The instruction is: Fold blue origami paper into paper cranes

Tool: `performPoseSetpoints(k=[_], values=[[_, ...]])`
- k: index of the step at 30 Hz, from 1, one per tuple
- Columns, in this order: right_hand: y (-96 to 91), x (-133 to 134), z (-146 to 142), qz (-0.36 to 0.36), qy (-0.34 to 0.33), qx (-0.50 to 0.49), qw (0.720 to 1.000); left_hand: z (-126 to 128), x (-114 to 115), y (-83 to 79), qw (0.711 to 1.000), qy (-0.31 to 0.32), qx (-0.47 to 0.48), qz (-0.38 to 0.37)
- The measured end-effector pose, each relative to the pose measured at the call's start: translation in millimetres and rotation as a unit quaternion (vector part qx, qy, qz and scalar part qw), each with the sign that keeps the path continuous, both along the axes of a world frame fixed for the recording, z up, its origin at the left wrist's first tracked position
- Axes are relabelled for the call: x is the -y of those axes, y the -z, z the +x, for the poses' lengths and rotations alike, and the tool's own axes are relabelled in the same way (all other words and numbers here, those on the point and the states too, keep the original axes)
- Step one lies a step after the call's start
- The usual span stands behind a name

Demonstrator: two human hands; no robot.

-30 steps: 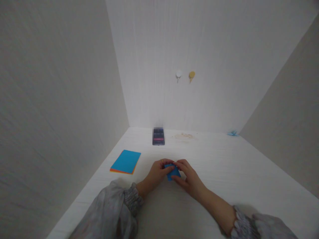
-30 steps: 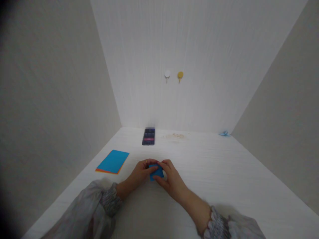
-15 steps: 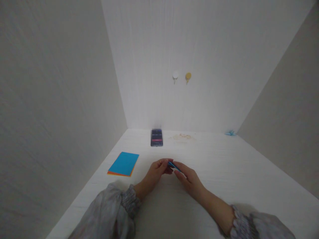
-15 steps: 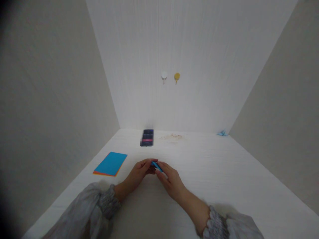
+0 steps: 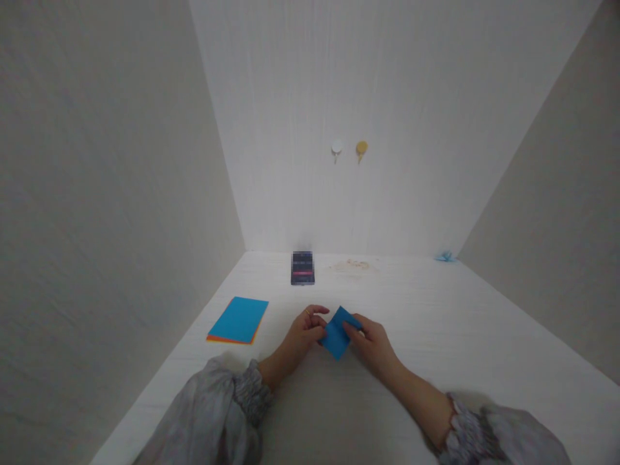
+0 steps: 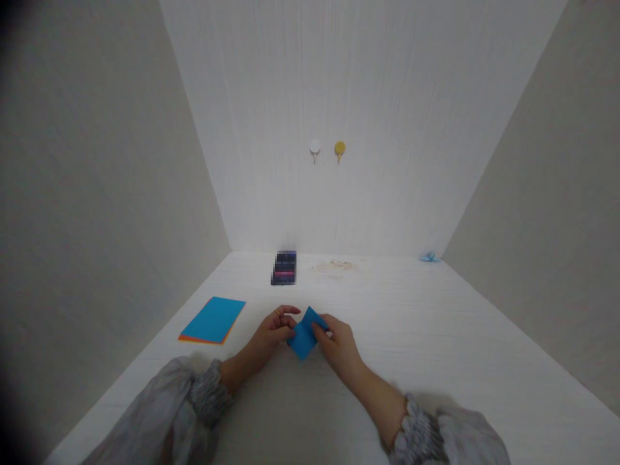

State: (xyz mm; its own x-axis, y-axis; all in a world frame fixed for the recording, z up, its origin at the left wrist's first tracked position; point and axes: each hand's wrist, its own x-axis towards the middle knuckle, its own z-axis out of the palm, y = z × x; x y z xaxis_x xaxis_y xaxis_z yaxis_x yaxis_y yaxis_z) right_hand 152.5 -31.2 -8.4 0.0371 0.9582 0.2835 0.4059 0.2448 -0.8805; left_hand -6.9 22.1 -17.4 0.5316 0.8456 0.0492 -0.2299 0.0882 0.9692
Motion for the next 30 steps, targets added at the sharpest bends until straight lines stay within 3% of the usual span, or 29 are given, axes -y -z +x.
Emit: performPoseSetpoints(k=[5,11,17,20,24,26,30], values=[[3.2,-3.3,3.7,-0.008,0.032,0.005,0.999,-1.2,-2.6,5.9,0.997,0.002,-0.068,0.027],[9.7,-3.5,2.5,-0.024,0.001,0.019,1.000,-2.5,-2.3,3.1,0.993,-0.007,-0.111,0.027],[9.7,-3.2,6.2,-0.026,-0.003,0.082,0.996,-5.4,-6.8,10.6,0.986,0.029,-0.163,0.029],[5.2,-2.5,9.6,0.000,-0.039,0.143,0.989,-8.3,-6.4,13.0,0.960,0.023,-0.251,0.121],[2.7,-3.9,13.1,0.005,-0.079,0.185,0.980,-12.1,-4.1,7.4,0.891,0.023,-0.340,0.300],[3.0,-5.2,13.6,-0.007,-0.087,0.189,0.978,-12.6,-4.3,4.9,0.879,0.022,-0.356,0.317],[5.8,-7.9,14.0,-0.024,-0.092,0.194,0.976,-12.0,-7.7,6.0,0.881,0.011,-0.364,0.302]])
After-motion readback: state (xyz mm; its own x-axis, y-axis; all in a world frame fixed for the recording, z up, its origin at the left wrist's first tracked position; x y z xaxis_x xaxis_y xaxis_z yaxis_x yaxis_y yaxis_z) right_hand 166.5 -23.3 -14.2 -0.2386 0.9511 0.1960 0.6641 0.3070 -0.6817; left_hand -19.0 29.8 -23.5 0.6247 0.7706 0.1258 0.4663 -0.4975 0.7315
